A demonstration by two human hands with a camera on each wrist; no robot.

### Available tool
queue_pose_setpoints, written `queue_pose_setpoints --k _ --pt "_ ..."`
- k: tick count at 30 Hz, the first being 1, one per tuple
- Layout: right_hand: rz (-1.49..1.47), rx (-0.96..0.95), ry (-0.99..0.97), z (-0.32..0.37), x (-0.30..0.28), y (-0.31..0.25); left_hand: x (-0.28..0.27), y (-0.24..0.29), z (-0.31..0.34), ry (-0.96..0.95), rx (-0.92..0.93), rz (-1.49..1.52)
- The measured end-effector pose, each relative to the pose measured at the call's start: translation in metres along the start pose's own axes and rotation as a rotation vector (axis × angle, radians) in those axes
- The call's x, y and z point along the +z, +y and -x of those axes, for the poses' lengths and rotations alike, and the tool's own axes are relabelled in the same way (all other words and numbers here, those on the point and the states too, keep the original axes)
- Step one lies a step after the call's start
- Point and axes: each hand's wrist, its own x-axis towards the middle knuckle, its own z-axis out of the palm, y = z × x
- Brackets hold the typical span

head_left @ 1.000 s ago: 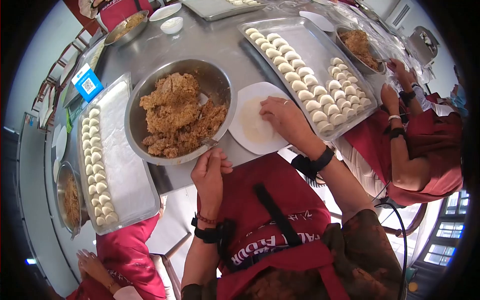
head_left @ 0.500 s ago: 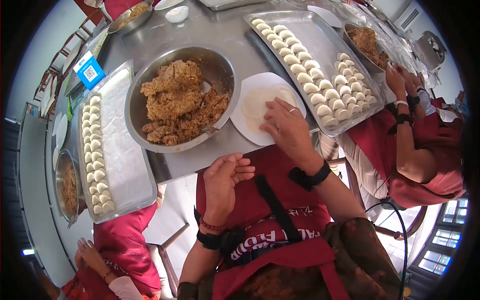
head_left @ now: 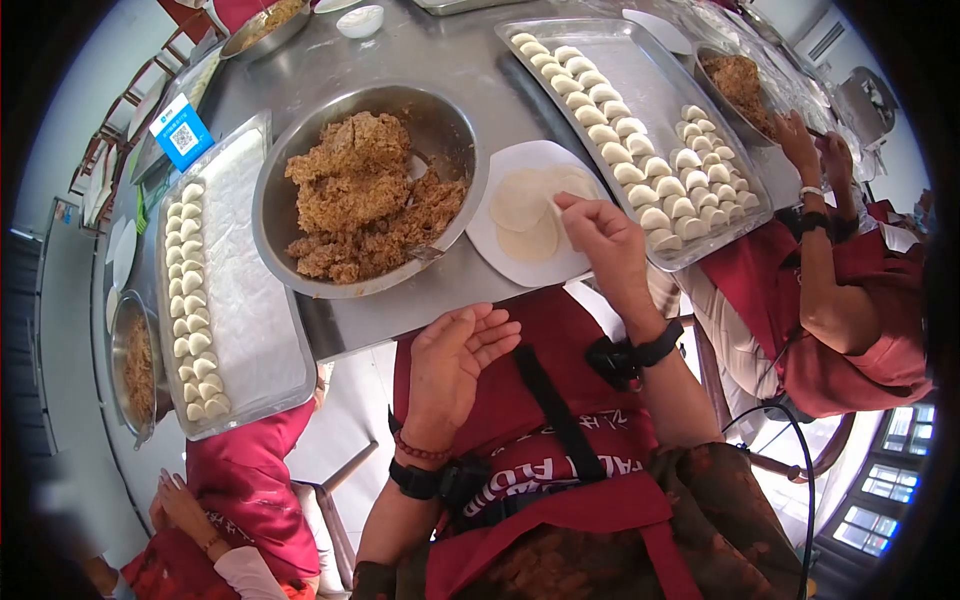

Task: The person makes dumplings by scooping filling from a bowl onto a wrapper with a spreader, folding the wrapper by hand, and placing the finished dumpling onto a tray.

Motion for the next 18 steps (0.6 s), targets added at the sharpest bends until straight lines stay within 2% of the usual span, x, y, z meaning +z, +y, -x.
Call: queue_pose_setpoints --k 2,5,8,9,12,13,16,18 --pt "-0.208 0.138 0.026 0.001 -0.006 -0.014 0.001 0.0 -0.001 -0.043 -0.032 0.071" --pt "-0.514 0.219 -0.027 0.009 -0.005 -0.026 0.005 0.0 -0.001 -0.119 -0.064 0.157" --pt "-0.451 0.232 -0.148 0.027 0.01 -0.031 0.018 0.006 0.002 -0.156 -0.095 0.269" --pt "-0.313 0.236 -0.229 0.036 0.016 -0.039 0.021 0.008 0.004 -0.158 -0.106 0.312" --pt "-0.313 0.235 -0.366 0.053 0.03 -0.053 0.02 0.011 0.009 -0.226 -0.061 0.346" --pt "-0.248 0.259 -0.32 0.053 0.031 -0.057 0.019 0.012 0.011 -0.227 -0.068 0.413" --pt "-0.12 0.053 -0.288 0.044 0.031 -0.049 0.012 0.014 0.02 -0.173 0.107 0.181" --pt "-0.021 0.052 -0.275 0.042 0.032 -0.049 0.006 0.016 0.023 -0.12 0.113 0.223"
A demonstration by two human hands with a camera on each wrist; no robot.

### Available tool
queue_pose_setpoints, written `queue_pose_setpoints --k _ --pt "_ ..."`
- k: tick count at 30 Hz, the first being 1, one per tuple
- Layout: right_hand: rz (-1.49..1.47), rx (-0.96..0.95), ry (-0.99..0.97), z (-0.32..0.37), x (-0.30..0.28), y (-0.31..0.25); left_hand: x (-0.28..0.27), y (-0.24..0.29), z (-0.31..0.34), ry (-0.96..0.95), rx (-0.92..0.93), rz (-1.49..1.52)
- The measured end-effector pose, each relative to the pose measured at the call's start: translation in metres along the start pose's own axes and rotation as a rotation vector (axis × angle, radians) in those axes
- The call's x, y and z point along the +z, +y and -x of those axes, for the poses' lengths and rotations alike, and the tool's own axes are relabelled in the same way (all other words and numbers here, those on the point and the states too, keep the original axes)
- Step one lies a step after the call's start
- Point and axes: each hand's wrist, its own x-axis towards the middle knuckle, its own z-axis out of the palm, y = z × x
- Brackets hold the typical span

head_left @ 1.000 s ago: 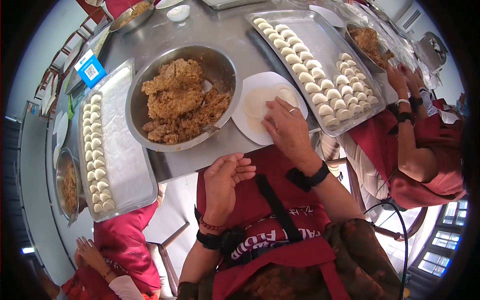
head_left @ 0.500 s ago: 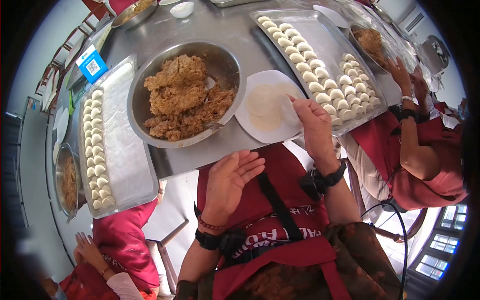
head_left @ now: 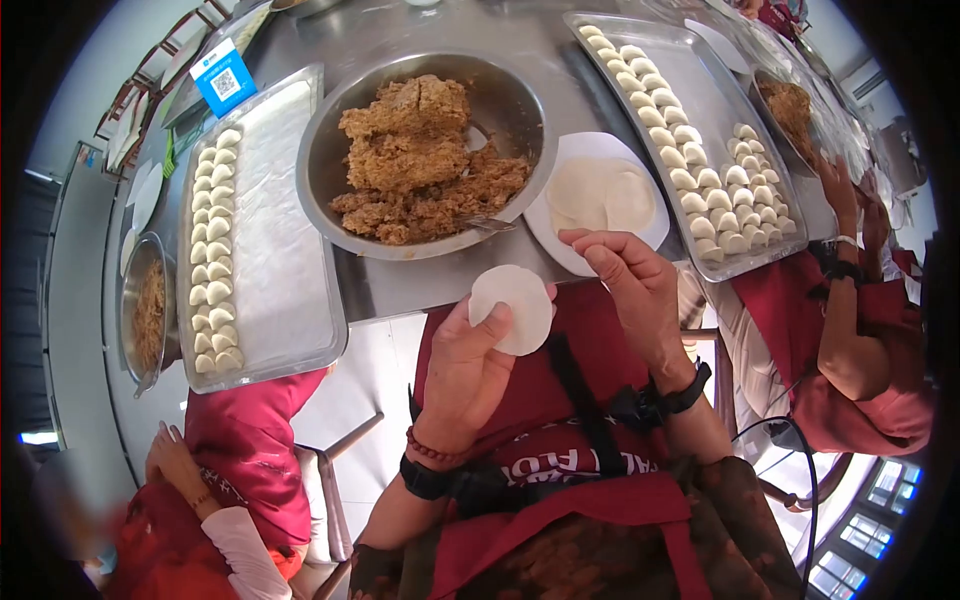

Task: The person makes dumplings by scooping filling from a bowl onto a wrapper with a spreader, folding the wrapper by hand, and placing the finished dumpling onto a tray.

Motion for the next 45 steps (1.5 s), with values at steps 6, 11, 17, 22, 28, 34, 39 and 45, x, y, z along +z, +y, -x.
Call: queue_pose_setpoints --k 6,11,17,22,28,34,39,45 --pt "0.358 -0.343 0.084 -0.022 0.02 0.003 -0.014 0.011 0.011 0.106 0.057 0.027" --pt "0.693 -0.57 -0.052 -0.045 0.035 -0.011 -0.022 0.02 0.019 0.142 0.075 0.082" --pt "0.854 -0.783 -0.219 -0.066 0.047 -0.013 -0.031 0.026 0.023 0.187 0.112 0.097" --pt "0.762 -0.738 -0.197 -0.075 0.036 -0.027 -0.034 0.035 0.022 0.226 0.131 0.135" --pt "0.505 -0.557 -0.089 -0.082 0.043 -0.025 -0.036 0.039 0.017 0.227 0.127 0.17" --pt "0.593 -0.602 -0.208 -0.087 0.046 -0.008 -0.028 0.047 0.011 0.256 0.143 0.161" --pt "0.536 -0.566 -0.26 -0.085 0.041 -0.007 -0.025 0.049 0.005 0.238 0.162 0.171" --pt "0.449 -0.541 -0.284 -0.088 0.037 -0.002 -0.023 0.054 0.003 0.169 0.191 0.166"
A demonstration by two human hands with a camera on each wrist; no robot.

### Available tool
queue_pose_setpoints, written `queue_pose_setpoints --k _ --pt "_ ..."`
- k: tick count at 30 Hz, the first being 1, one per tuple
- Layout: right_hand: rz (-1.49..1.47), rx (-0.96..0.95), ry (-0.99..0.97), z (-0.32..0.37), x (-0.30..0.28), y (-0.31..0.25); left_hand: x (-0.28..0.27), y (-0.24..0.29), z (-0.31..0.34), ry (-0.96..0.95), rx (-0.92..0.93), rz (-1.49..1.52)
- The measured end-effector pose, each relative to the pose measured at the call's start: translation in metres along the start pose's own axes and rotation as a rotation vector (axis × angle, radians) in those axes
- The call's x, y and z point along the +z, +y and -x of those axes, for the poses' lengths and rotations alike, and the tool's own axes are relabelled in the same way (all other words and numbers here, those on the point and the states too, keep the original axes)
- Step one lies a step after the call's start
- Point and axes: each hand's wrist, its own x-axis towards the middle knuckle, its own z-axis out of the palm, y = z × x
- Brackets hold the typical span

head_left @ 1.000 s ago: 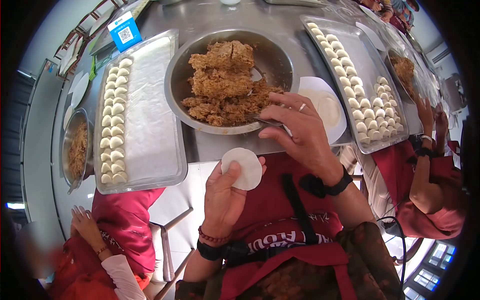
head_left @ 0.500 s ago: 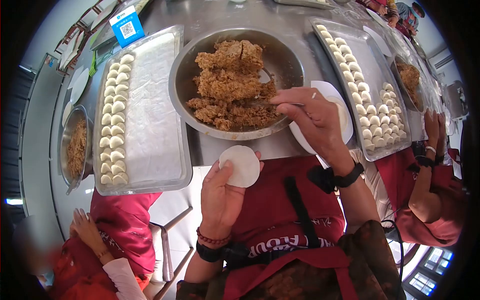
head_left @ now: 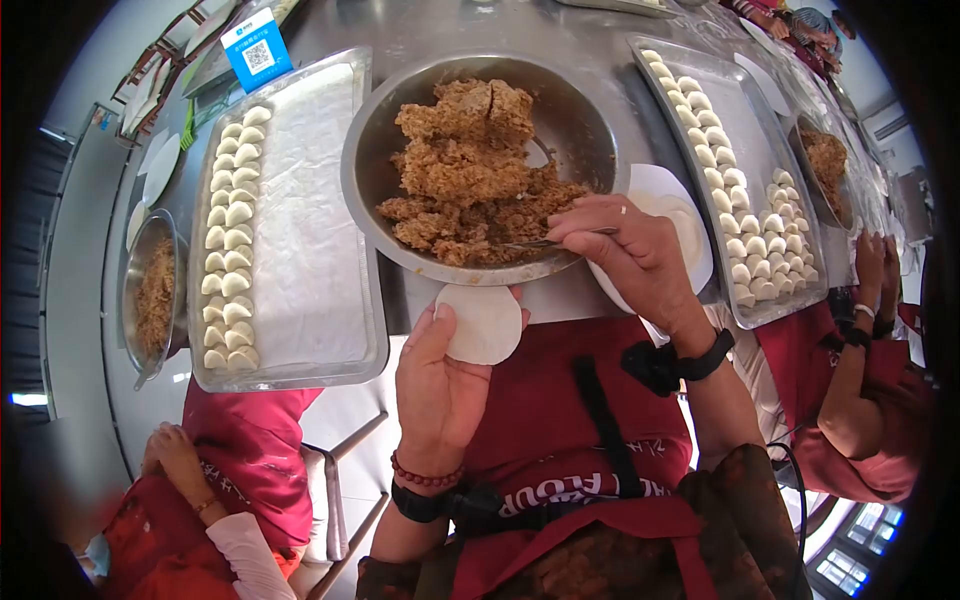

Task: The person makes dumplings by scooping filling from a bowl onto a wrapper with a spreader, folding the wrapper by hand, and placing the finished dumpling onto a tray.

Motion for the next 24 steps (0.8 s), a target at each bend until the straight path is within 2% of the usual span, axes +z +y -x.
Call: queue_pose_setpoints --k 3,6,9,12,15,21,24 --pt "-0.129 0.242 0.055 0.002 -0.004 -0.008 0.0 0.003 0.001 -0.002 0.012 0.003" --pt "-0.201 0.261 0.146 0.001 -0.006 -0.012 -0.001 0.006 0.002 0.005 0.014 0.008" --pt "-0.206 0.242 0.18 0.0 0.001 -0.015 -0.003 0.006 0.001 -0.007 0.01 0.021" --pt "-0.198 0.219 0.089 -0.002 0.008 -0.015 -0.001 0.007 0.001 -0.011 0.011 0.03" --pt "-0.048 0.095 -0.075 0.001 0.004 -0.006 -0.002 0.007 0.0 -0.009 0.01 0.033" --pt "-0.119 0.212 0.13 -0.004 -0.007 -0.01 -0.002 0.003 -0.001 -0.019 -0.013 0.036" --pt "0.006 0.157 0.09 -0.003 -0.004 -0.003 -0.001 -0.001 -0.002 -0.035 -0.036 0.029"
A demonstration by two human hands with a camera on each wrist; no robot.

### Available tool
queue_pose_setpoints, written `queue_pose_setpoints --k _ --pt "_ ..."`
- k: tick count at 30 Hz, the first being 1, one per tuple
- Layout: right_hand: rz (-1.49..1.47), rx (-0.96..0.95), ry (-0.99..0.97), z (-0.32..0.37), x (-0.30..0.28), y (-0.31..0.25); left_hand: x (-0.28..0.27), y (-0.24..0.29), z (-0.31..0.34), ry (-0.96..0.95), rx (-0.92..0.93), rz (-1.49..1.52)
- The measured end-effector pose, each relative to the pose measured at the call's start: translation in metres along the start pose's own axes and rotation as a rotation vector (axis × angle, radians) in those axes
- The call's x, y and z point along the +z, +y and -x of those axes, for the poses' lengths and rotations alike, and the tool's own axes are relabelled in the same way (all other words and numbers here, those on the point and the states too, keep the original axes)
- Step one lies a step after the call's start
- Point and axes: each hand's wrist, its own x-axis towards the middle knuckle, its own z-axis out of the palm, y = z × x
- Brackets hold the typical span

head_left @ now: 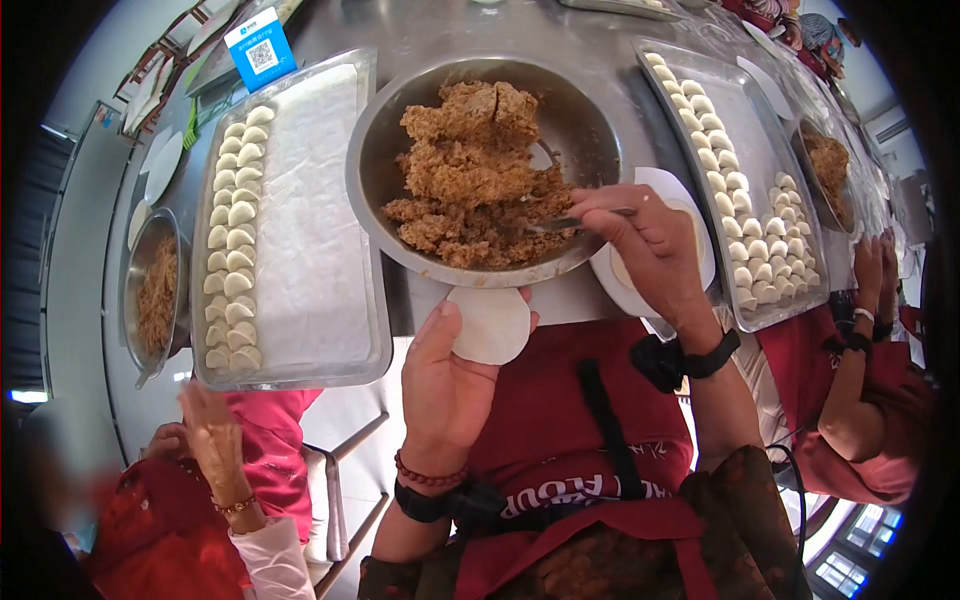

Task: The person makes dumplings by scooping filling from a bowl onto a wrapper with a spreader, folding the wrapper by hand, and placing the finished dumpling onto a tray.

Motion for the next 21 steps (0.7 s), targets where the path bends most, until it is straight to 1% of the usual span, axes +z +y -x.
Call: queue_pose_setpoints --k 1,4,7,10,13,16,19,21 --pt "0.043 -0.021 -0.02 0.0 0.001 0.002 0.001 -0.001 0.0 0.0 -0.007 -0.004" --pt "0.004 -0.021 -0.07 0.001 -0.001 0.004 0.003 -0.001 -0.002 -0.017 -0.01 -0.014" --pt "-0.093 0.043 -0.097 0.001 -0.004 0.004 0.006 -0.001 -0.002 -0.022 -0.008 0.002" --pt "-0.292 0.211 -0.077 0.005 -0.004 0.0 0.007 -0.002 -0.003 -0.02 -0.019 0.048" --pt "-0.29 0.224 -0.087 0.009 -0.007 -0.004 0.01 -0.001 -0.001 -0.008 -0.012 0.062" --pt "-0.436 0.267 0.01 0.019 -0.003 -0.007 0.016 0.001 0.0 -0.003 0.002 0.062" --pt "-0.531 0.311 0.062 0.026 0.0 -0.013 0.02 0.004 0.001 -0.004 -0.002 0.05" --pt "-0.495 0.316 0.094 0.031 0.0 -0.024 0.021 0.006 0.001 -0.008 -0.002 0.039"
